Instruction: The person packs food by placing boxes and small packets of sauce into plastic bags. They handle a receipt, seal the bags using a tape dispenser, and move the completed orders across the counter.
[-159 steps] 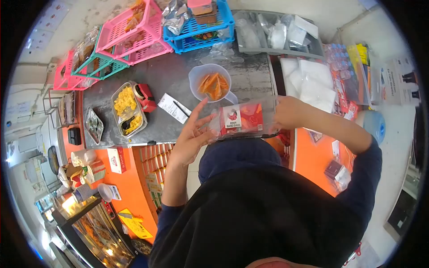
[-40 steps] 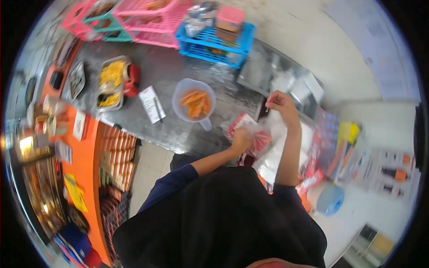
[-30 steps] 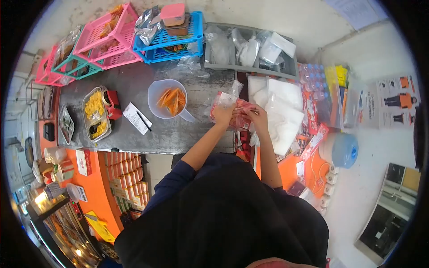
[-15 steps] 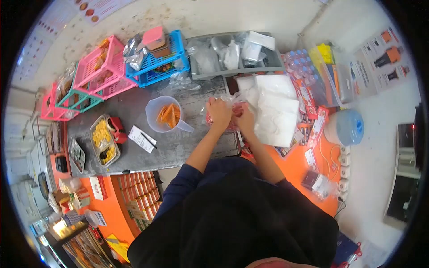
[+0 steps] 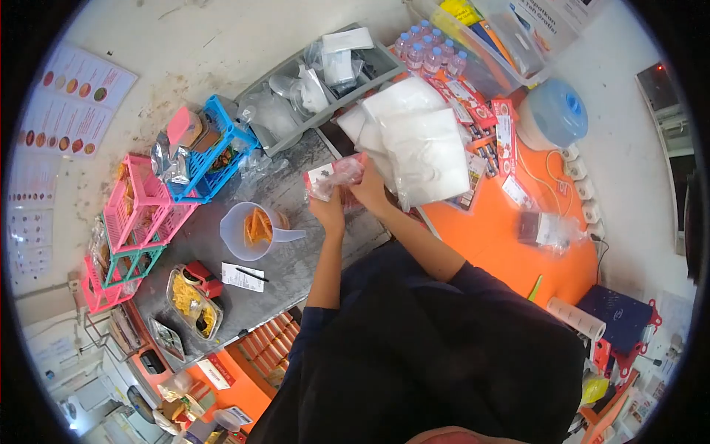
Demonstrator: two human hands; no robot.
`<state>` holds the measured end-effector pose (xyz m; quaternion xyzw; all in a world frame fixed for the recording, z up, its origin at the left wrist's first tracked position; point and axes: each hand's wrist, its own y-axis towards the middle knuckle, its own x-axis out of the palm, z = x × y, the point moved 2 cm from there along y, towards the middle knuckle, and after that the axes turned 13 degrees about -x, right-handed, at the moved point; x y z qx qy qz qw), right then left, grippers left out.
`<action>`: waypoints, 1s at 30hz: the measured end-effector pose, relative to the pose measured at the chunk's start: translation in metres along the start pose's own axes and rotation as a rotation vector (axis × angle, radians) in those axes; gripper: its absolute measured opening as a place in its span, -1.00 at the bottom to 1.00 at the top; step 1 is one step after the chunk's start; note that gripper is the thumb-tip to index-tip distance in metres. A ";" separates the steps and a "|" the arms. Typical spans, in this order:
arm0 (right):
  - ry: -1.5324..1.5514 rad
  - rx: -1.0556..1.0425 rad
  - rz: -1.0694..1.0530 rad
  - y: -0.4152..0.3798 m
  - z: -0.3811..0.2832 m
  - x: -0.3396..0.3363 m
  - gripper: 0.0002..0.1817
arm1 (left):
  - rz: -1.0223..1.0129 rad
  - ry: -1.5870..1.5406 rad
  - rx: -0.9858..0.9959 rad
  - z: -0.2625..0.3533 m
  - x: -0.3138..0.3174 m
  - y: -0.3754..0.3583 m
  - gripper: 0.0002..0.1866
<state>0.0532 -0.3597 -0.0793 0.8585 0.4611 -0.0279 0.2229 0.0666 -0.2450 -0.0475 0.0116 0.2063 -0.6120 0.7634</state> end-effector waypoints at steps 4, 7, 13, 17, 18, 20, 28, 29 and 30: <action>0.037 0.253 0.030 -0.008 -0.020 -0.002 -0.53 | -0.089 -0.158 -0.131 -0.035 0.003 0.034 -0.75; 0.064 -0.106 -0.075 -0.020 -0.021 0.012 -0.56 | -0.245 -0.333 -0.222 -0.030 0.002 0.043 -0.78; 0.006 -0.226 -0.216 -0.009 -0.012 -0.005 -0.55 | -0.337 -0.243 -0.239 -0.053 0.004 0.058 -0.65; 0.286 0.081 -0.059 0.000 0.005 -0.005 -0.46 | -0.509 -0.265 -0.283 -0.033 -0.008 0.048 -0.58; 0.354 0.131 -0.010 0.004 0.015 0.000 -0.40 | -0.521 -0.281 -0.275 -0.032 -0.008 0.048 -0.57; 0.421 0.187 0.046 0.006 0.019 0.004 -0.33 | -0.539 -0.290 -0.271 -0.031 -0.009 0.047 -0.57; 0.198 0.277 0.032 0.007 0.032 0.000 -0.33 | -0.545 -0.213 -0.329 -0.031 -0.012 0.050 -0.59; 0.198 0.280 0.030 0.006 0.027 -0.004 -0.33 | -0.543 -0.212 -0.332 -0.028 -0.013 0.048 -0.59; 0.279 0.295 0.013 0.006 0.022 -0.008 -0.33 | -0.536 -0.210 -0.365 -0.026 -0.013 0.047 -0.60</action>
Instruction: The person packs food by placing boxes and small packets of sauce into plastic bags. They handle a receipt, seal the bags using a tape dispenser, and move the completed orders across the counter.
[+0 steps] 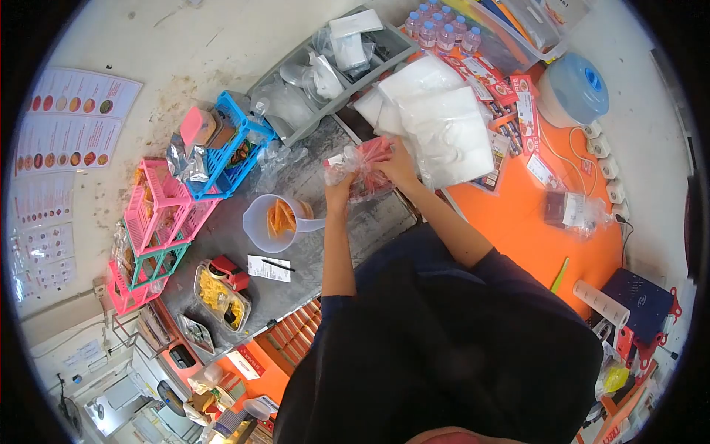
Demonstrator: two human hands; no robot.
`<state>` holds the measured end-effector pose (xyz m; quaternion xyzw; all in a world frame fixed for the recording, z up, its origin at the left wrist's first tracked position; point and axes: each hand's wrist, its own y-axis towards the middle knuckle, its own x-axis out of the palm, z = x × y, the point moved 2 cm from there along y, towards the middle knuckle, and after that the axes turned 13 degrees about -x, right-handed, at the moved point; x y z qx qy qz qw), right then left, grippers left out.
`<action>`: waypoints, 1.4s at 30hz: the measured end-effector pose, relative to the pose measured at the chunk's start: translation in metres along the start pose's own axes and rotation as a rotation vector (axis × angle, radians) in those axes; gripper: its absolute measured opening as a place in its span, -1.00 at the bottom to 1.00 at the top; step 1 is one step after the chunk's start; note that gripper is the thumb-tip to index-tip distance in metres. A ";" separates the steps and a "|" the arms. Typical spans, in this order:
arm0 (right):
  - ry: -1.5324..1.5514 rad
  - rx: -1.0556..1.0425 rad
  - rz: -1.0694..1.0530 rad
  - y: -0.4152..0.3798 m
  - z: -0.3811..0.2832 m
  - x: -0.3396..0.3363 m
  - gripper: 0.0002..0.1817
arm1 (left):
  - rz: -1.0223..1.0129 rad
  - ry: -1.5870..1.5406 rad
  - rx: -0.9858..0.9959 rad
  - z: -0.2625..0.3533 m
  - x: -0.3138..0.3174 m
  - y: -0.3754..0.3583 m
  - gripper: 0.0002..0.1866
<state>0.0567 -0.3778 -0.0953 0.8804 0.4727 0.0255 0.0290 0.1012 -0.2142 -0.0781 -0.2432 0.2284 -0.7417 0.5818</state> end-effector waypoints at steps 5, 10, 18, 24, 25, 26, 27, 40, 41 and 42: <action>0.121 0.071 -0.037 -0.001 -0.003 -0.003 -0.35 | 0.004 0.010 -0.027 0.002 0.001 -0.003 -0.62; -0.136 0.008 -0.120 0.005 0.002 0.000 -0.31 | -0.039 -0.030 0.024 -0.005 -0.003 0.006 -0.63; -0.207 -0.042 -0.080 0.008 0.005 -0.002 -0.40 | 0.050 0.158 -0.010 -0.012 0.000 0.006 -0.67; 0.023 -0.290 -0.398 0.030 -0.017 0.003 -0.39 | 0.333 0.768 0.872 0.023 0.031 -0.010 -0.80; -0.014 -0.305 -0.488 0.036 -0.015 0.002 -0.39 | 0.234 0.618 0.845 0.019 0.031 -0.003 -0.80; -0.022 -0.298 -0.582 0.045 -0.006 -0.005 -0.40 | 0.124 0.458 0.828 0.018 0.030 0.002 -0.80; -0.042 -0.291 -0.670 0.052 -0.001 -0.006 -0.41 | 0.186 0.427 0.838 0.022 0.023 -0.002 -0.80; -0.200 -0.488 -0.437 0.033 -0.023 0.005 -0.47 | 0.365 0.678 0.701 0.007 0.044 0.016 -0.69; -0.211 -0.450 -0.416 0.033 -0.027 0.005 -0.45 | 0.400 0.671 0.716 0.005 0.042 0.007 -0.65; -0.212 -0.448 -0.419 0.032 -0.034 0.007 -0.45 | 0.401 0.670 0.714 0.003 0.038 -0.003 -0.65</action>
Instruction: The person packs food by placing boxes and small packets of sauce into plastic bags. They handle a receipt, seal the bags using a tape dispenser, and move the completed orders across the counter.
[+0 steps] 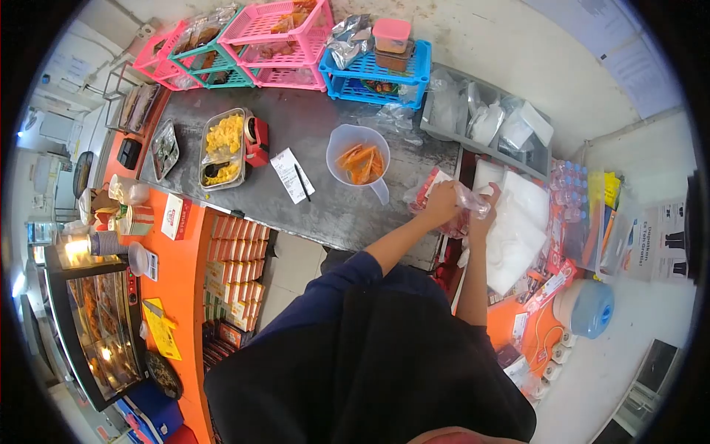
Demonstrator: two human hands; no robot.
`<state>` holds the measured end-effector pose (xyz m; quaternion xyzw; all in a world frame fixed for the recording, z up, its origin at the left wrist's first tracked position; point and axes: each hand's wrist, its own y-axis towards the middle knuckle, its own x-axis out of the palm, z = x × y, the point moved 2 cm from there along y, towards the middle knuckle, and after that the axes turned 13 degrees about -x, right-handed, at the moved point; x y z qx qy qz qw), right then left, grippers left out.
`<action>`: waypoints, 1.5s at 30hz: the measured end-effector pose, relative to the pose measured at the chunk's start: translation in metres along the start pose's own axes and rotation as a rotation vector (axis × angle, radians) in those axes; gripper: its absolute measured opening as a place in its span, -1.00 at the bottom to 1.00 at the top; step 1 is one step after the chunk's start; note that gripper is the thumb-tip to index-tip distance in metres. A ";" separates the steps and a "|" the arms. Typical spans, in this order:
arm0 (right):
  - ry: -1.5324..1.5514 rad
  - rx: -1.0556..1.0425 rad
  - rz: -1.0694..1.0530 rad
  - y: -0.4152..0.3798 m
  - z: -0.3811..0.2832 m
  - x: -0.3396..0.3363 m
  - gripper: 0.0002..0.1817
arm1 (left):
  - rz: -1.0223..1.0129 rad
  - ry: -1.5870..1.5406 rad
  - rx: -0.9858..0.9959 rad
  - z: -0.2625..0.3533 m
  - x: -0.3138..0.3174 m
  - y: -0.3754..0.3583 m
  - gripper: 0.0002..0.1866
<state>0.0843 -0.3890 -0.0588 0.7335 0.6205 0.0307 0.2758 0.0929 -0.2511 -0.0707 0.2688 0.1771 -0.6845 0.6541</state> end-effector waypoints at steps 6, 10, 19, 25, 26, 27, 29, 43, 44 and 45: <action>-0.323 -0.157 0.267 0.014 -0.127 0.010 -0.58 | 0.194 -0.200 -0.038 -0.018 -0.115 -0.080 -0.58; 0.038 0.109 -0.344 -0.039 -0.160 0.116 -0.57 | 0.550 -0.234 -0.525 -0.138 -0.177 -0.154 -0.81; -0.059 0.381 -0.355 -0.048 -0.068 0.235 -0.38 | 0.652 -0.425 -1.132 -0.353 -0.277 -0.182 -0.73; -0.010 0.309 -0.209 -0.006 -0.041 0.295 -0.49 | 0.577 -0.059 -1.358 -0.355 -0.294 -0.103 -0.43; 0.050 0.334 -0.187 0.004 -0.038 0.303 -0.52 | 0.578 0.011 -1.414 -0.335 -0.299 -0.092 -0.45; 0.110 0.359 -0.165 0.012 -0.043 0.311 -0.56 | 0.577 0.081 -1.468 -0.332 -0.299 -0.087 -0.48; -0.020 0.284 -0.014 0.023 -0.065 0.328 -0.55 | 0.561 -0.063 -1.413 -0.365 -0.282 -0.089 -0.53; 0.314 0.713 -0.659 -0.056 -0.157 0.586 -0.77 | 0.855 -0.915 -0.664 -0.301 -0.509 -0.245 -0.74; 0.389 0.790 -0.712 -0.057 -0.159 0.591 -0.76 | 0.884 -0.944 -0.713 -0.316 -0.512 -0.265 -0.75; 0.462 0.868 -0.765 -0.058 -0.159 0.597 -0.75 | 0.930 -0.982 -0.758 -0.311 -0.519 -0.274 -0.75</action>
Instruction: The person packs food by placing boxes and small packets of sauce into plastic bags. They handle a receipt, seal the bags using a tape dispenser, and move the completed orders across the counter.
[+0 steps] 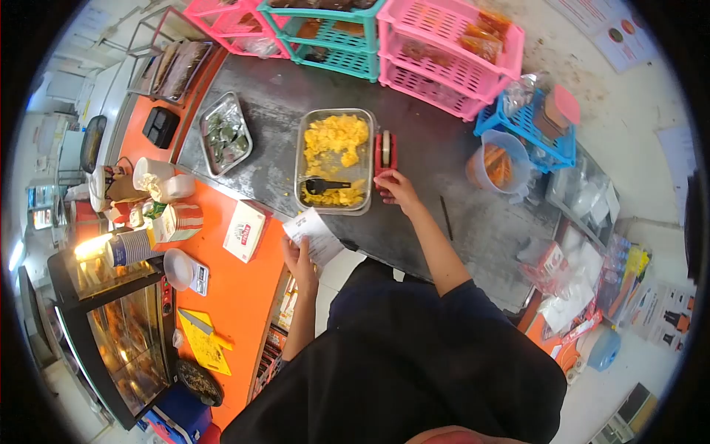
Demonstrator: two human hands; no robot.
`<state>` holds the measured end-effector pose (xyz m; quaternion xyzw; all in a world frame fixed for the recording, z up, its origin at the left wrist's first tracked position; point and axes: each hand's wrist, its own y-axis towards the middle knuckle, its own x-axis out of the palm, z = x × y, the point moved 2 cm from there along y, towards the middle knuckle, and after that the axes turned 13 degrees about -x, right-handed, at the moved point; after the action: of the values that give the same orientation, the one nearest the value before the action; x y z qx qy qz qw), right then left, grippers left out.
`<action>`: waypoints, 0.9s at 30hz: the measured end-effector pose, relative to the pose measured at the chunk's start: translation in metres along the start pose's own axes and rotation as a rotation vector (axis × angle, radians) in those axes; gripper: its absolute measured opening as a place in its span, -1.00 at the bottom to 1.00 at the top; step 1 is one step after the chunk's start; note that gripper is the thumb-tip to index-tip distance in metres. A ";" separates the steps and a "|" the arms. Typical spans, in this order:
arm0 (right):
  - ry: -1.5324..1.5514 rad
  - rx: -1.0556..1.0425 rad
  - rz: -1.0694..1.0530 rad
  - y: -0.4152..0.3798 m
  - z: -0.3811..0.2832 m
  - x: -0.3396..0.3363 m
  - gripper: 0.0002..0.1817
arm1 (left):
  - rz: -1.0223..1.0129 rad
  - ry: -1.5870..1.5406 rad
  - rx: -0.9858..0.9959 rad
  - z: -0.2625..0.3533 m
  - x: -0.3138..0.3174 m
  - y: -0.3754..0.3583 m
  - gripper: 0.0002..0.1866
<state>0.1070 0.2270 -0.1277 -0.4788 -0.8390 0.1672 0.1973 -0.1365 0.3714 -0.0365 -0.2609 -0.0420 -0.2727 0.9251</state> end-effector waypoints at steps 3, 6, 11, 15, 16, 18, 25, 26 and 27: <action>0.001 0.057 -0.058 0.014 0.010 0.001 -0.79 | 0.099 -0.082 -0.023 0.000 -0.024 -0.005 -0.75; 0.132 0.074 -0.178 0.015 0.012 -0.012 -0.80 | 0.144 -0.148 -0.035 -0.015 -0.041 -0.001 -0.78; 0.325 -0.122 -0.229 -0.027 0.003 -0.015 -0.80 | 0.186 -0.227 -0.095 -0.020 -0.046 0.002 -0.81; -0.712 -0.693 -0.069 -0.042 0.027 -0.017 -0.80 | 0.114 -0.201 -0.085 -0.017 -0.035 0.013 -0.80; -0.712 -0.691 -0.066 -0.037 0.041 -0.017 -0.80 | 0.087 -0.164 -0.114 -0.018 -0.031 0.017 -0.79; -0.547 -0.347 0.003 -0.022 0.066 -0.020 -0.73 | 0.012 -0.032 -0.189 -0.010 -0.017 0.017 -0.69; 0.213 -0.060 -0.270 -0.083 -0.059 0.028 -0.69 | -0.374 0.080 -0.231 -0.021 0.025 0.026 -0.50; 0.209 -0.178 -0.338 -0.087 -0.065 0.038 -0.68 | -0.394 0.165 -0.296 -0.011 0.038 0.020 -0.50; 0.200 -0.299 -0.401 -0.091 -0.068 0.045 -0.67 | -0.416 0.171 -0.308 -0.013 0.045 0.016 -0.50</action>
<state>0.0526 0.2281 -0.0184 -0.3411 -0.9088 -0.0491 0.2353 -0.0907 0.3544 -0.0447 -0.3602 0.0254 -0.4810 0.7989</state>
